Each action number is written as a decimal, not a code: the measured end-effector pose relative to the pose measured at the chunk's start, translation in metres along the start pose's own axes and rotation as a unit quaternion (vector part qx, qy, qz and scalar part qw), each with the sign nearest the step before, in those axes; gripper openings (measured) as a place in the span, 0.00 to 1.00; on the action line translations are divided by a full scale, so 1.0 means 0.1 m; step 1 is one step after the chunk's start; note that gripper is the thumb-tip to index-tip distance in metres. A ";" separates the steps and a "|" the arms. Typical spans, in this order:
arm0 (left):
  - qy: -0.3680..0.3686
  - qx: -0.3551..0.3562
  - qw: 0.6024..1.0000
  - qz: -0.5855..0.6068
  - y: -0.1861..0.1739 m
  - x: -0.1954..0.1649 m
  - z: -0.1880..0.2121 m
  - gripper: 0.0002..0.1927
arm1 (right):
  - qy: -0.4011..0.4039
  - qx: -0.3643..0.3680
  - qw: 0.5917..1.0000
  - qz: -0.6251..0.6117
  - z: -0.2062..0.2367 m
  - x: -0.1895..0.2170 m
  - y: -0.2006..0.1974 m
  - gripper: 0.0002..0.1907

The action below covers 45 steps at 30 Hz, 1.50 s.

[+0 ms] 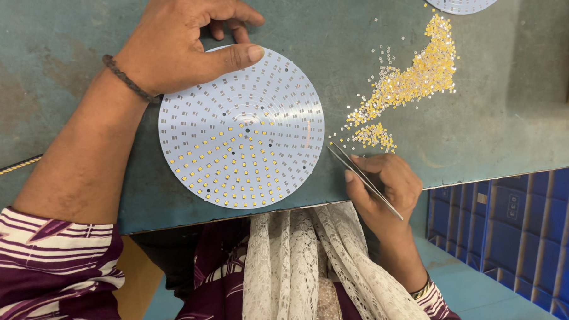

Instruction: The person holds a round LED circuit board steady on the workbench with one hand and uses tweezers to pick small yellow LED components one at a time from a pile on the table, placing them onto the marked pads on the board. The person works across the board's pads and occasionally reaches back into the component pile for more parts.

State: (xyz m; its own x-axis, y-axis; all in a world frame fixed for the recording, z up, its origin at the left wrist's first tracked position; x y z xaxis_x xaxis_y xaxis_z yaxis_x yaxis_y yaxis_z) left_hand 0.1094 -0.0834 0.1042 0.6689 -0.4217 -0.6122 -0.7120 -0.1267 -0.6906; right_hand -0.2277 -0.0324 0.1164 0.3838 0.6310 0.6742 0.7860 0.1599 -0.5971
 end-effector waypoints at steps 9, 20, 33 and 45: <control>-0.018 0.005 1.000 0.005 -0.02 -0.01 0.00 0.21 | 0.002 -0.005 1.000 -0.010 0.01 0.00 0.01 0.12; -0.042 0.025 0.999 0.020 0.04 0.05 0.00 0.26 | -0.040 0.056 0.994 -0.082 0.18 0.15 0.16 0.10; -0.046 0.022 0.998 0.029 0.07 0.08 0.02 0.26 | -0.067 0.032 0.996 -0.038 0.31 0.35 0.31 0.08; -0.019 -0.001 1.000 0.007 -0.02 0.01 -0.01 0.23 | 0.123 -0.070 0.990 0.023 0.21 -0.10 -0.03 0.07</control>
State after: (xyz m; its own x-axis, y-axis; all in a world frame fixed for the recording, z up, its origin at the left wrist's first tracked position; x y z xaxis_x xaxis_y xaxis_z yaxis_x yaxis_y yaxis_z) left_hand 0.1110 -0.0843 0.1051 0.6668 -0.3894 -0.6354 -0.7214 -0.1232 -0.6815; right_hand -0.2437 -0.0234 0.1023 0.5140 0.4291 0.7428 0.8174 0.0175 -0.5758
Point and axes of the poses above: each hand's wrist, its own z-axis away from the middle knuckle, its own y-axis out of the palm, x = y × z, the point moved 5 cm from there along -z, towards the middle knuckle, and after that the axes turned 10 degrees about -z, right-handed, at the moved point
